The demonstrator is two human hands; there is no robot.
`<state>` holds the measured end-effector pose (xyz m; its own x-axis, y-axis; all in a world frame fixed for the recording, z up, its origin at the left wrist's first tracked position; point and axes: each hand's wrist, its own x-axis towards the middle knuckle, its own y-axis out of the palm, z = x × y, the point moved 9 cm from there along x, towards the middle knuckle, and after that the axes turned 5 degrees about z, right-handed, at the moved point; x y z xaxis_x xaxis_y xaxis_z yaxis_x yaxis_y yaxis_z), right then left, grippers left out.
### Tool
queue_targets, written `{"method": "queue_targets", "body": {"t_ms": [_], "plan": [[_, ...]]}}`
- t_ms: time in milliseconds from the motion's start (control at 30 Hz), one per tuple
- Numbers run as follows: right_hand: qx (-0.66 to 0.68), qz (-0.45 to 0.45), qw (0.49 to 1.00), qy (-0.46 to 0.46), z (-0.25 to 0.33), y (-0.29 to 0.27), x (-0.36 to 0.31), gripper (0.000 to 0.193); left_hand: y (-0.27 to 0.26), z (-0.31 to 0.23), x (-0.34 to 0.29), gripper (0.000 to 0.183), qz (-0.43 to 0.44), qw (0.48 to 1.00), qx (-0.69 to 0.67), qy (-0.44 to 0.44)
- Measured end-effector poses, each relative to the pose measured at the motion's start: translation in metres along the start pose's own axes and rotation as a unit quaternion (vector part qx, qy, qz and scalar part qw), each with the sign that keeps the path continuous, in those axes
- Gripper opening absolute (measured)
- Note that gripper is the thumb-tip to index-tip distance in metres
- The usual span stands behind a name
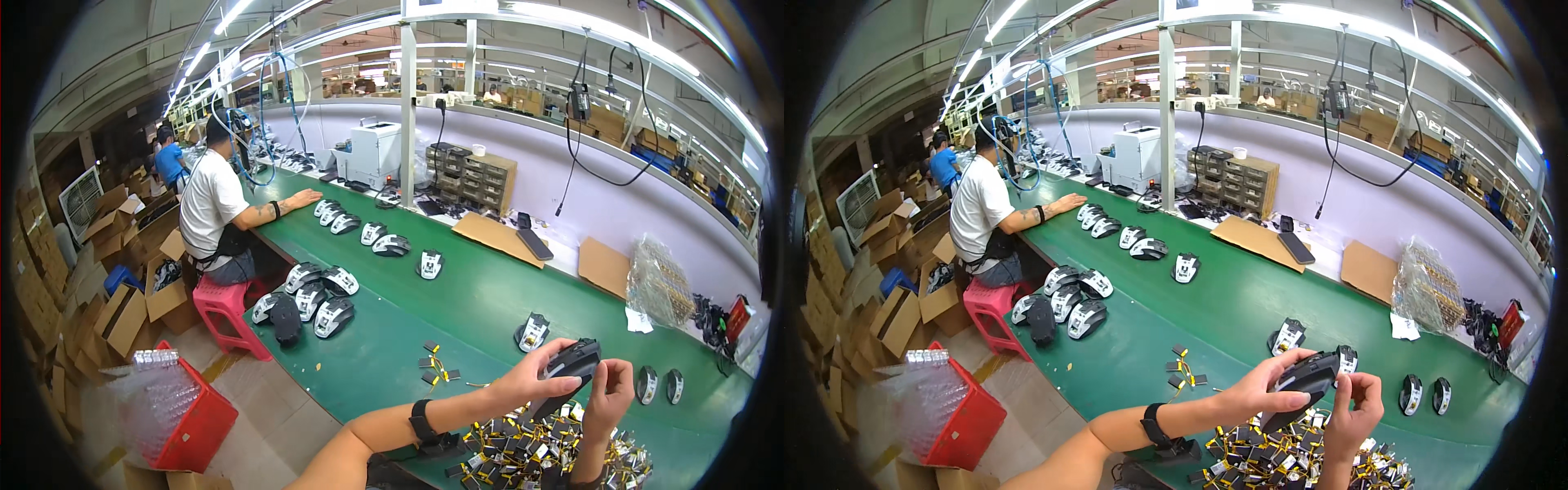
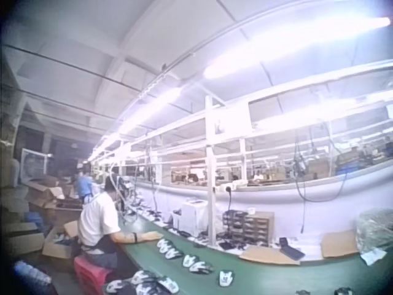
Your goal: The person assembles electronic devices by inserting small battery packs into the bottom slots of black and white plastic casings. They pick up a casing, insert a battery, and place the finished unit on the green workbench, repeating this process for multiple units.
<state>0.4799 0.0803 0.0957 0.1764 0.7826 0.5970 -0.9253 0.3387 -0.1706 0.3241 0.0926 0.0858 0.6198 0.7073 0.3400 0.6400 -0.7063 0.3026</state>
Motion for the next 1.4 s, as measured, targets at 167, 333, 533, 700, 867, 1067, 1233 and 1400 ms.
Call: {"method": "queue_targets", "body": {"t_ms": [167, 333, 533, 700, 867, 1067, 1233, 1400], "plan": [[0.023, 0.010, 0.999, 0.039, -0.019, 0.000, 0.005, 0.014, 0.000, 0.000, 0.002, 0.082, -0.014, 0.999, 0.023, 0.020], [0.021, 0.021, 0.999, 0.024, -0.003, 0.011, 0.007, 0.009, -0.016, 0.007, 0.004, 0.082, -0.054, 0.998, -0.003, 0.011], [-0.102, 0.100, 0.990, -0.002, 0.012, 0.022, 0.004, 0.005, -0.029, 0.003, 0.009, 0.080, -0.053, 0.998, -0.040, 0.022], [0.044, 0.112, 0.990, 0.072, 0.006, 0.018, 0.000, 0.006, -0.048, 0.012, 0.007, 0.051, -0.159, 0.976, -0.150, 0.016], [0.143, 0.136, 0.972, 0.131, 0.004, 0.026, -0.009, 0.009, -0.056, 0.018, 0.008, 0.037, -0.149, 0.977, -0.146, -0.039], [0.047, 0.093, 0.992, 0.072, 0.019, 0.026, -0.012, 0.009, -0.054, 0.022, 0.009, 0.044, -0.139, 0.979, -0.149, -0.021], [0.001, 0.017, 0.997, 0.075, 0.020, 0.017, -0.016, 0.009, -0.045, 0.028, 0.014, 0.048, -0.103, 0.966, -0.225, -0.073], [0.011, 0.027, 0.997, 0.068, 0.020, 0.024, -0.016, 0.009, -0.045, 0.027, 0.011, 0.054, -0.130, 0.946, -0.290, -0.066]]}}
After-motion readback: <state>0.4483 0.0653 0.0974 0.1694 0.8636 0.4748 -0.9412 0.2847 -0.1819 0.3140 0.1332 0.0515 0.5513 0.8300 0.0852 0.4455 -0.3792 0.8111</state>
